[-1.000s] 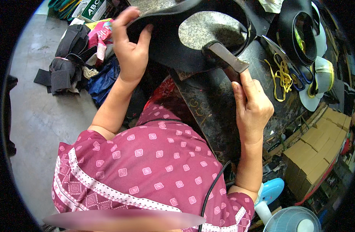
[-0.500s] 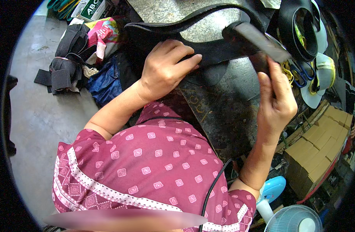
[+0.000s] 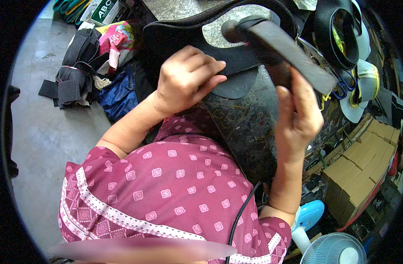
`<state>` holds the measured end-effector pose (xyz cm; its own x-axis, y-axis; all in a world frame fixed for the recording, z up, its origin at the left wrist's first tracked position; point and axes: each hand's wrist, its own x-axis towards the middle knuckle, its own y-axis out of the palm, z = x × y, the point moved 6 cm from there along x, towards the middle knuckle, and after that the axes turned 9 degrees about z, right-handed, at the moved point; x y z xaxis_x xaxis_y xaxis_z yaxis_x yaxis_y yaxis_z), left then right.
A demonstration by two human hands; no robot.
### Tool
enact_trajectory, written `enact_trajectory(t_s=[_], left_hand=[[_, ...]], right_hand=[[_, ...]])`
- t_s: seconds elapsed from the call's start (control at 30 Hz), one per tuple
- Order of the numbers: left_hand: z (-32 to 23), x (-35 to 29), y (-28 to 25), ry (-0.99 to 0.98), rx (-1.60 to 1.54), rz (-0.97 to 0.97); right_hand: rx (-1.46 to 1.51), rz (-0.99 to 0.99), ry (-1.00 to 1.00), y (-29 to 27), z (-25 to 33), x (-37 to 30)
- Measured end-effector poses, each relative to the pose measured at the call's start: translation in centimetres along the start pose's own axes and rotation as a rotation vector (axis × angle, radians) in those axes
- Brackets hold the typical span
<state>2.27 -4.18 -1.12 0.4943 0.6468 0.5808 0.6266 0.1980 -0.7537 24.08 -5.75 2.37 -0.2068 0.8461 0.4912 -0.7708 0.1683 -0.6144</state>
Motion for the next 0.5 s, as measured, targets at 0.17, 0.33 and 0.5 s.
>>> enact_trajectory(t_s=[0.17, 0.33, 0.5], left_hand=[[3.6, 0.6, -2.1, -0.193, 0.271, 0.025], [6.0, 0.7, -1.7, -0.291, 0.252, 0.05], [5.9, 0.2, -0.8, -0.34, 0.287, 0.154]], right_hand=[[-0.316, 0.245, 0.055, 3.1, -1.4, -0.9], [-0.311, 0.228, 0.145, -0.4, -3.2, -0.9], [-0.235, 0.103, 0.033, -2.0, -1.4, 0.6]])
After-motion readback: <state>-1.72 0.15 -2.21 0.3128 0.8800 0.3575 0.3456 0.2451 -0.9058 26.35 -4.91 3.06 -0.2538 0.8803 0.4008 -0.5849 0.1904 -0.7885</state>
